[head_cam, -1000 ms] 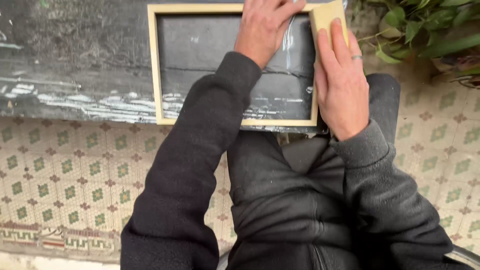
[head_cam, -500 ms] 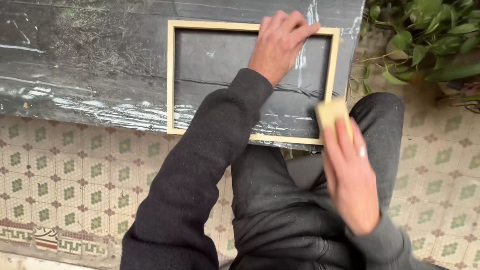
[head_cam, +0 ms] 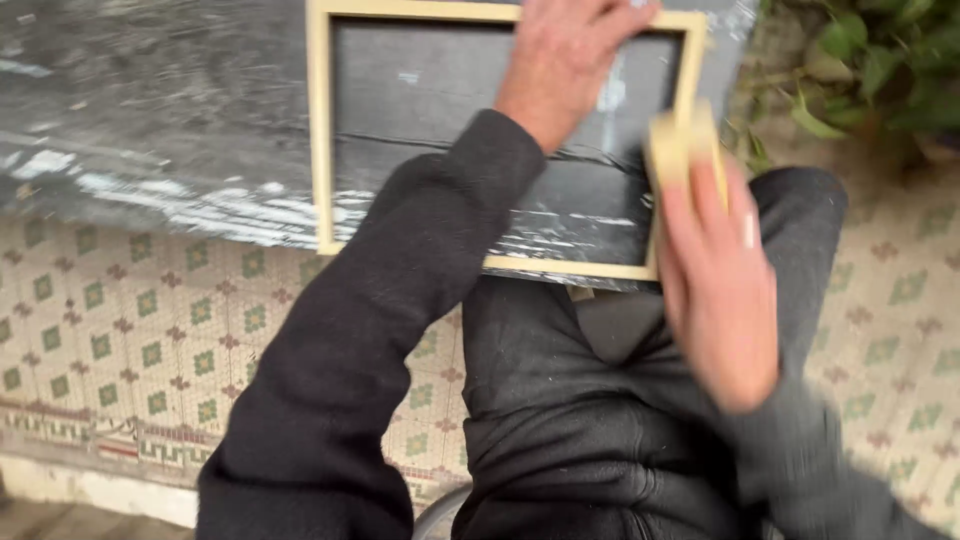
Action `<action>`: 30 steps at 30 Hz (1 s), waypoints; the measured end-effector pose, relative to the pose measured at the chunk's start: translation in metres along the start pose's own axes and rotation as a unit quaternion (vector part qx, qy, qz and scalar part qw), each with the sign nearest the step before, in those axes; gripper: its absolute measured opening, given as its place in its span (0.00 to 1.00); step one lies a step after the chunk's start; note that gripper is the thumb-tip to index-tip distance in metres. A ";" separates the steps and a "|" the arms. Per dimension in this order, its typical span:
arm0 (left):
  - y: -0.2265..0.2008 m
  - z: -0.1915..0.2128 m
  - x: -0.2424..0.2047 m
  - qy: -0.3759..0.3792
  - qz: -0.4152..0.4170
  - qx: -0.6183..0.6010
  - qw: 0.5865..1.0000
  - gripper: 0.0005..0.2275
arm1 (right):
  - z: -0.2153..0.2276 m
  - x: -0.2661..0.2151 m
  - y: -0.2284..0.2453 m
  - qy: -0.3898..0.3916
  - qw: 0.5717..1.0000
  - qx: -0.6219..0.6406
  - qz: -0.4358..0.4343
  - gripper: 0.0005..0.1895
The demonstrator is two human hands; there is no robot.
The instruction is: Sanding the surfaces and edges of a wooden frame using a manual sanding block.
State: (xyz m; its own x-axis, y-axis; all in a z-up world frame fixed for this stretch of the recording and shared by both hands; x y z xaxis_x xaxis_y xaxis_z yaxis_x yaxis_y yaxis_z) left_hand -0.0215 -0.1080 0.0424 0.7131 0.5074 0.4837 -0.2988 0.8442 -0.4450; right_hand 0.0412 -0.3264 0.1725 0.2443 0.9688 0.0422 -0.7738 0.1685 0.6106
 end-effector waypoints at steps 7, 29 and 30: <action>0.017 0.047 0.010 0.074 0.012 -0.013 0.997 0.12 | 0.032 0.012 -0.069 -0.114 0.992 0.049 0.003 0.24; 0.041 0.147 0.000 0.151 0.103 0.171 0.968 0.10 | 0.047 -0.013 -0.081 -0.169 0.979 0.104 -0.045 0.26; 0.043 0.150 -0.007 0.134 0.152 0.151 0.968 0.12 | 0.046 -0.007 -0.082 -0.163 0.981 0.105 -0.027 0.26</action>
State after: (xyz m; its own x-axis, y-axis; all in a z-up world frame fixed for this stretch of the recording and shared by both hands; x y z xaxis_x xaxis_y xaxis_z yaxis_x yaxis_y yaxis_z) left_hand -0.1342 -0.0499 0.1326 0.6902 0.7108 0.1354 -0.6627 0.6961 -0.2762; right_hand 0.1295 -0.3553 0.1588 0.4824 0.8437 0.2355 -0.6255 0.1436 0.7669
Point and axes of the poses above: each hand's wrist, its own x-axis towards the middle knuckle, its own z-axis out of the back of the hand, y = z × x, the point moved 1 cm from there along x, towards the middle knuckle, and after that the axes turned 8 degrees about x, right-handed, at the moved point
